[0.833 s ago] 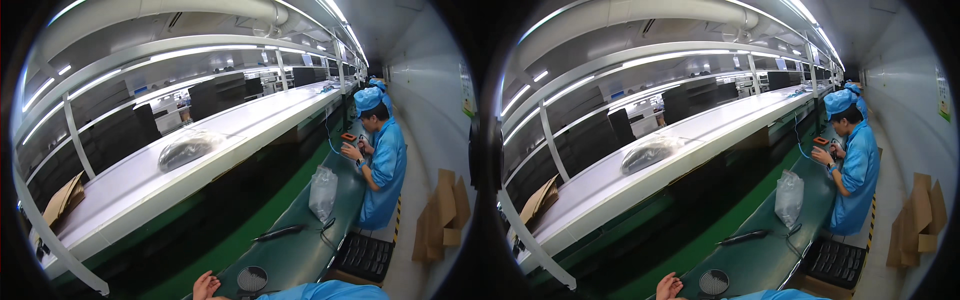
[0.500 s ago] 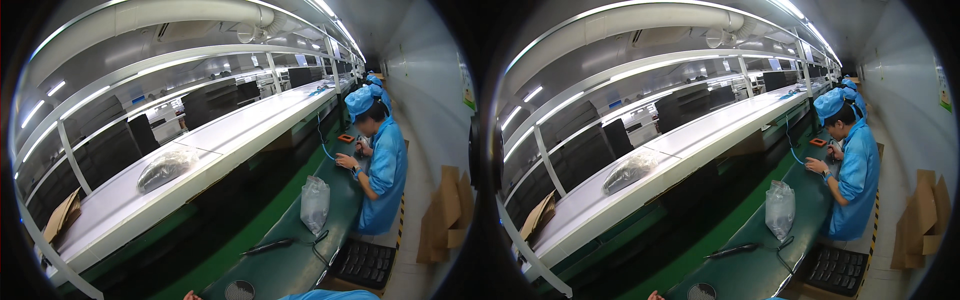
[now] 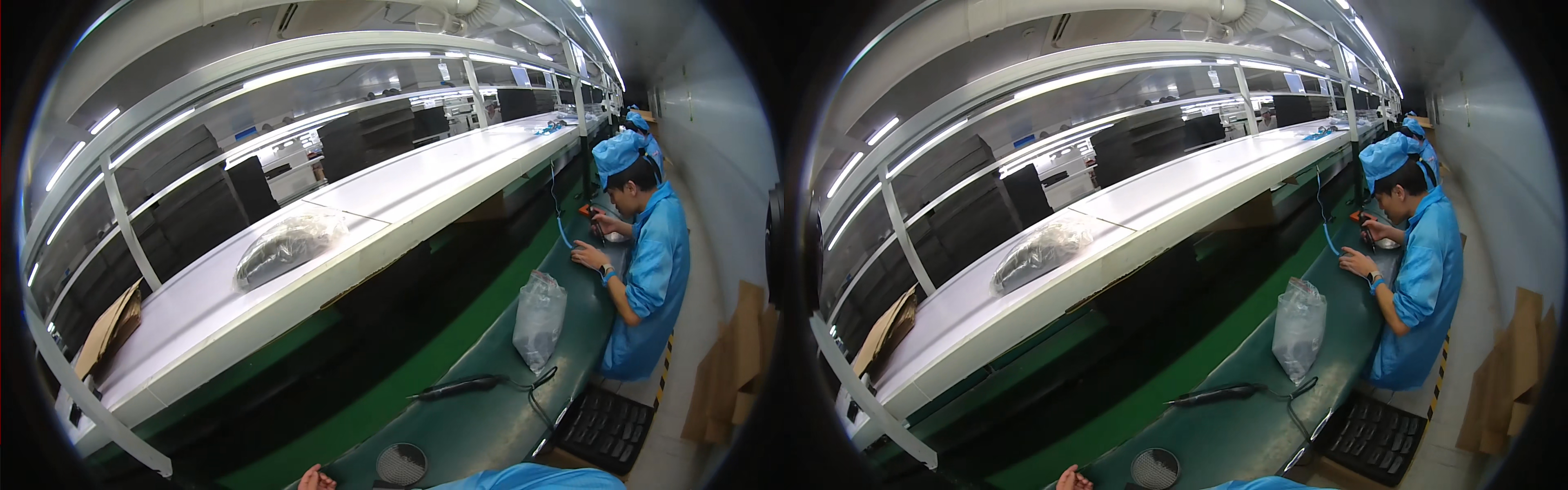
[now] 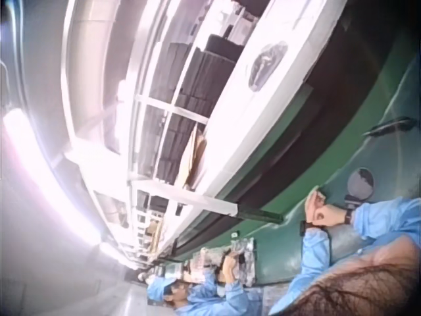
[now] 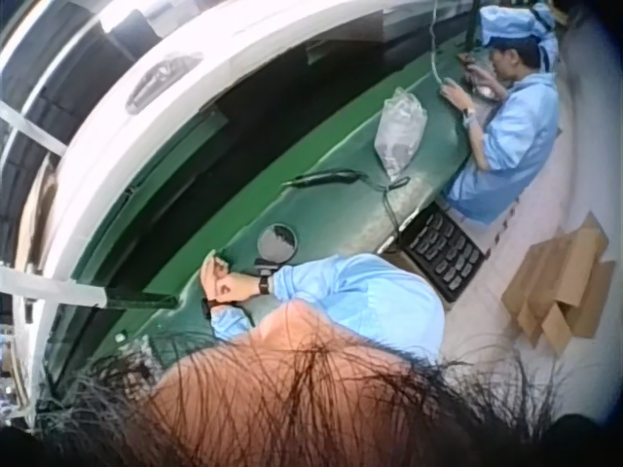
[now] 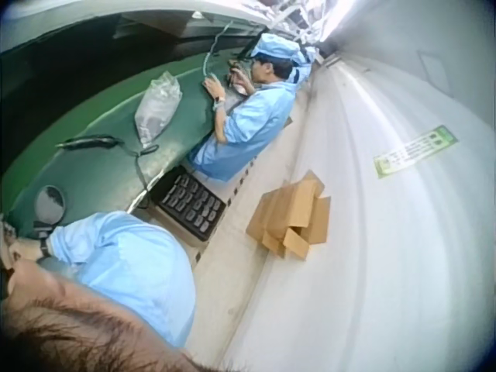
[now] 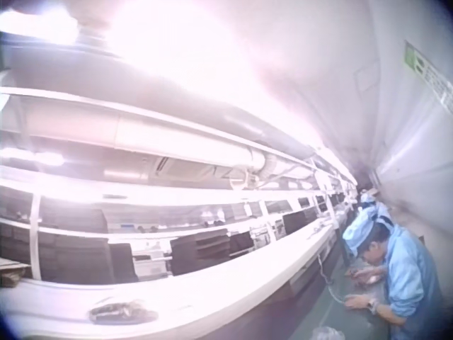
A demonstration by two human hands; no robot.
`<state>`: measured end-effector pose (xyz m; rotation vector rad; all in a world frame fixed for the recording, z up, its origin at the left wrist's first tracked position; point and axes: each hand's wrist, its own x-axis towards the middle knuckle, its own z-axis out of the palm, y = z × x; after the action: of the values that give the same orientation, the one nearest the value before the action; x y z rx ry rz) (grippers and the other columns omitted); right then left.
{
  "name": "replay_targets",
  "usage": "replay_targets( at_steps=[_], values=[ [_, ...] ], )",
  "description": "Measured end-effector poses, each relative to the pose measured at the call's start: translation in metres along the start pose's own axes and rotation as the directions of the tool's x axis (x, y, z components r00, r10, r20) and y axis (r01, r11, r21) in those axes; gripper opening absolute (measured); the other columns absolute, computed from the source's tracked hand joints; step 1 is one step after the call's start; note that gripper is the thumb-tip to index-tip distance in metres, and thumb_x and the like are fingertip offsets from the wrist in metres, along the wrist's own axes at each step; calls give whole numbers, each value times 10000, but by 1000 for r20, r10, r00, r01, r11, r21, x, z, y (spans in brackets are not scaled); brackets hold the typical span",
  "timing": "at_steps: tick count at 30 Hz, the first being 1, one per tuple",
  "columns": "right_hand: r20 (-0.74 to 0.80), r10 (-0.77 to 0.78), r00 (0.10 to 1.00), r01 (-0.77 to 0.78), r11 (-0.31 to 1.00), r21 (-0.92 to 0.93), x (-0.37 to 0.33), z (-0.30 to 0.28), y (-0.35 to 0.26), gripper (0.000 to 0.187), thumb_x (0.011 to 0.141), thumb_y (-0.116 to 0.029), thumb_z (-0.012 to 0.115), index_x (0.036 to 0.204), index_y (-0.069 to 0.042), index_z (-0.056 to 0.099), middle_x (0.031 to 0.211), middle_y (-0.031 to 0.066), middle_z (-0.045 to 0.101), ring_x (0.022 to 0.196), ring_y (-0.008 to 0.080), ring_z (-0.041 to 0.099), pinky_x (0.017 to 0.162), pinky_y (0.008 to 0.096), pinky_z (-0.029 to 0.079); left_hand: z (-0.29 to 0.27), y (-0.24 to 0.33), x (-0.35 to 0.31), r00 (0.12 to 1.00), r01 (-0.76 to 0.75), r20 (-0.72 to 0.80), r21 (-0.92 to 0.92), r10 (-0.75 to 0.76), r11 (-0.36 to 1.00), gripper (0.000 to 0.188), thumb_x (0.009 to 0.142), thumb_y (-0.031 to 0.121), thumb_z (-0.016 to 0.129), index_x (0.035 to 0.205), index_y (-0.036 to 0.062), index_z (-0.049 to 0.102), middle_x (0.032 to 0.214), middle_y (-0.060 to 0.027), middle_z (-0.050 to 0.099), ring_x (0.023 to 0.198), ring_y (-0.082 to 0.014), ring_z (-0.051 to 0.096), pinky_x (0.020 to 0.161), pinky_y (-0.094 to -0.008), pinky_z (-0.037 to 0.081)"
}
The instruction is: The recorder uses an electric screwdriver to fasten screws into a small black plastic electronic housing component on an assembly line.
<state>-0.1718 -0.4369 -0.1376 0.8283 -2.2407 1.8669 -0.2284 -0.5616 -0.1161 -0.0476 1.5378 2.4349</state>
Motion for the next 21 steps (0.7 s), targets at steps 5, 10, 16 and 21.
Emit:
replay_targets(
  at_steps=[5, 10, 16, 21],
  values=[
    [16, 18, 1000, -18, 1000, 12, 0, -6, -13, 323, 936, -342, 766, 901, -29, 691, 827, 170, 742, 720, 318, 713, 646, 414, 545, 3, 0, 1, 999, 13, -30, 60, -11, 998, 331, 1064, 170, 622, 1323, -37, 637, 874, -41, 626, 759, -117, 571, 675, -249, 483],
    [25, 59, 998, -59, 998, 9, 3, -13, -20, 312, 940, -327, 758, 911, -23, 695, 825, 168, 742, 727, 310, 717, 650, 411, 543, 8, 6, 4, 1000, 30, -2, 106, -30, 994, 319, 1062, 160, 618, 1312, -35, 646, 856, -33, 613, 752, -110, 562, 669, -240, 474],
    [80, 138, 987, -143, 988, 55, 6, -18, -27, 287, 942, -305, 758, 948, -23, 703, 816, 151, 740, 733, 278, 721, 656, 401, 547, 19, 12, -1, 997, 54, -60, 98, -49, 994, 285, 1055, 167, 631, 1264, -26, 660, 850, -18, 592, 751, -105, 549, 671, -247, 471],
    [86, 158, 984, -169, 977, 133, 4, -16, -29, 260, 943, -278, 762, 955, -25, 706, 830, 146, 744, 750, 258, 727, 669, 388, 556, 20, 11, -3, 997, 45, -59, 53, -42, 998, 270, 1053, 177, 638, 1230, -24, 669, 820, 3, 542, 737, -97, 518, 663, -244, 457]
  ],
)
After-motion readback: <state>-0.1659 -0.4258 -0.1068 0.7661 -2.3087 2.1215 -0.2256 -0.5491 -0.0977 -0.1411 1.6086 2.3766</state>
